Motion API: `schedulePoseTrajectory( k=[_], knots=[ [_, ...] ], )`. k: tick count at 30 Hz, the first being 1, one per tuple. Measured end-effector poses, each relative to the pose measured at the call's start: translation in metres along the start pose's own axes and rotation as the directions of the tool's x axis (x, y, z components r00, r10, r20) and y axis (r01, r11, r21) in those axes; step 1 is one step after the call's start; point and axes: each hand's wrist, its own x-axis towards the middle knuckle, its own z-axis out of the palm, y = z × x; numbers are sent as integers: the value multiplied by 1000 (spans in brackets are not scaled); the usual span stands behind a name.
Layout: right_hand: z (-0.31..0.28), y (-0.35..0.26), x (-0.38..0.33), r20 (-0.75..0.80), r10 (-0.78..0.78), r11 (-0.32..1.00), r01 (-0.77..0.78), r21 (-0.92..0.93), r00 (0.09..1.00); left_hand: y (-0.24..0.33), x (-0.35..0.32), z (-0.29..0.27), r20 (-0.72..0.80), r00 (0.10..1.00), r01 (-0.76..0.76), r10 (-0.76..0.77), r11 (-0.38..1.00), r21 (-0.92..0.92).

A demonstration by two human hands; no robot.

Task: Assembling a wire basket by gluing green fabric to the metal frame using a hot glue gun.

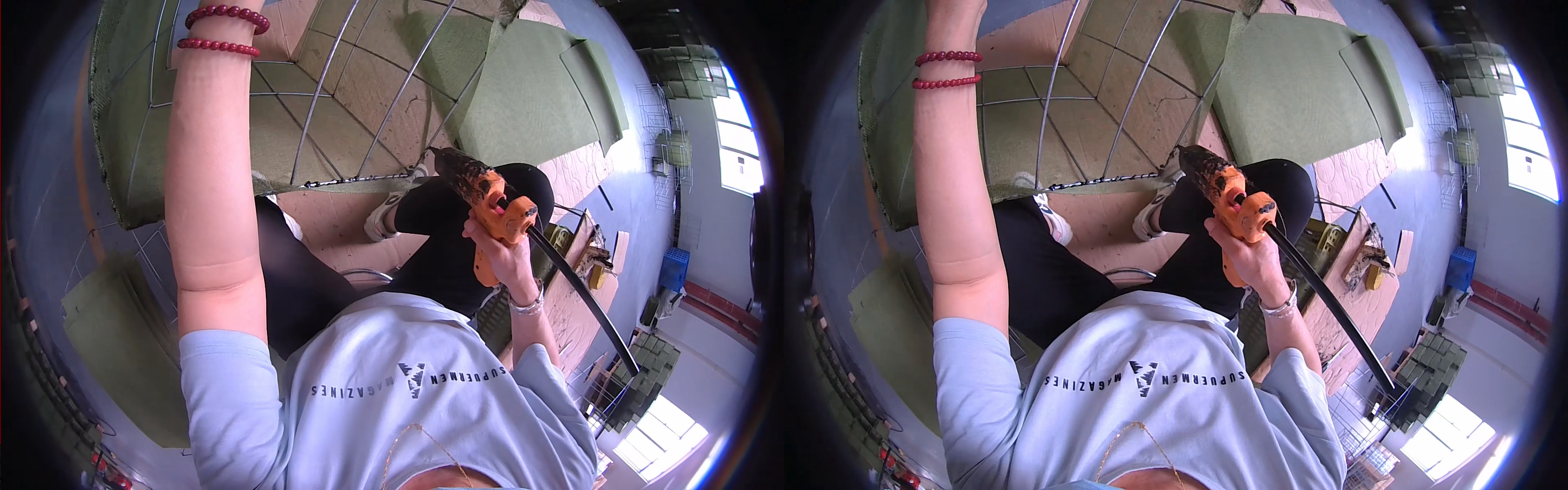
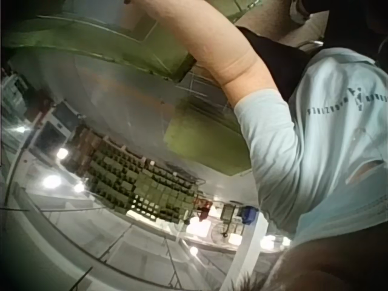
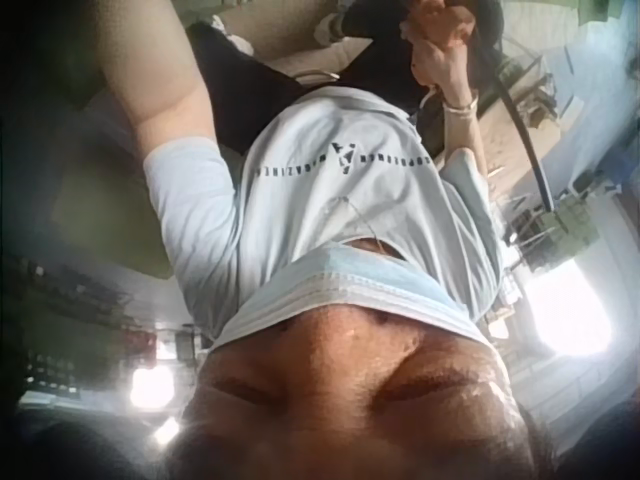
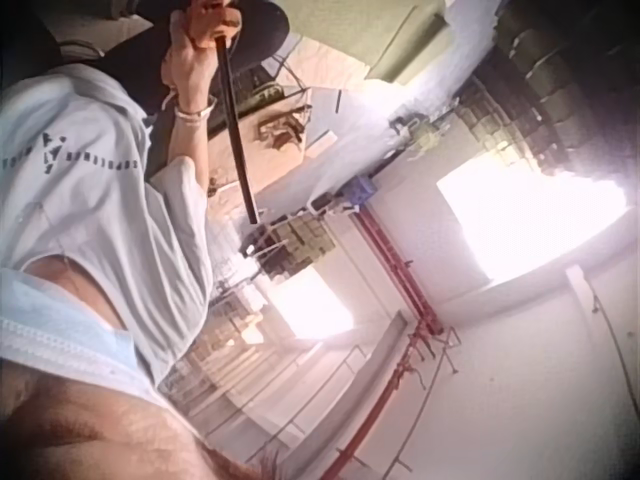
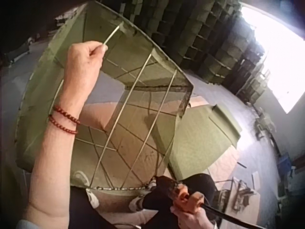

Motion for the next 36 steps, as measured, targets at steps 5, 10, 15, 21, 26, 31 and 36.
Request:
schedulePoseTrajectory(
  k=[5,10,15,21,26,31,36],
  knots=[
    [0,0,2,-15,-19,1000,19,4,1000,3,-1,3,-3,1000,14,-14,999,-35],
    [-4,-1,6,-7,-33,994,34,106,999,3,1,1,24,999,23,-25,999,47],
    [-1,-15,5,-19,-19,998,20,51,1000,0,0,3,10,999,-42,42,999,10],
    [-1,-21,7,-40,-48,994,52,100,998,2,0,0,9,1000,-19,19,1000,1],
    [-4,-14,9,-37,-53,997,55,51,998,0,1,3,26,1000,-15,15,1000,27],
    [-4,-13,13,-87,-88,993,94,73,992,5,-1,3,4,1000,2,-2,999,40],
    [-10,-21,14,-91,-77,995,82,53,993,3,0,3,2,1000,-14,14,999,30]
  ],
)
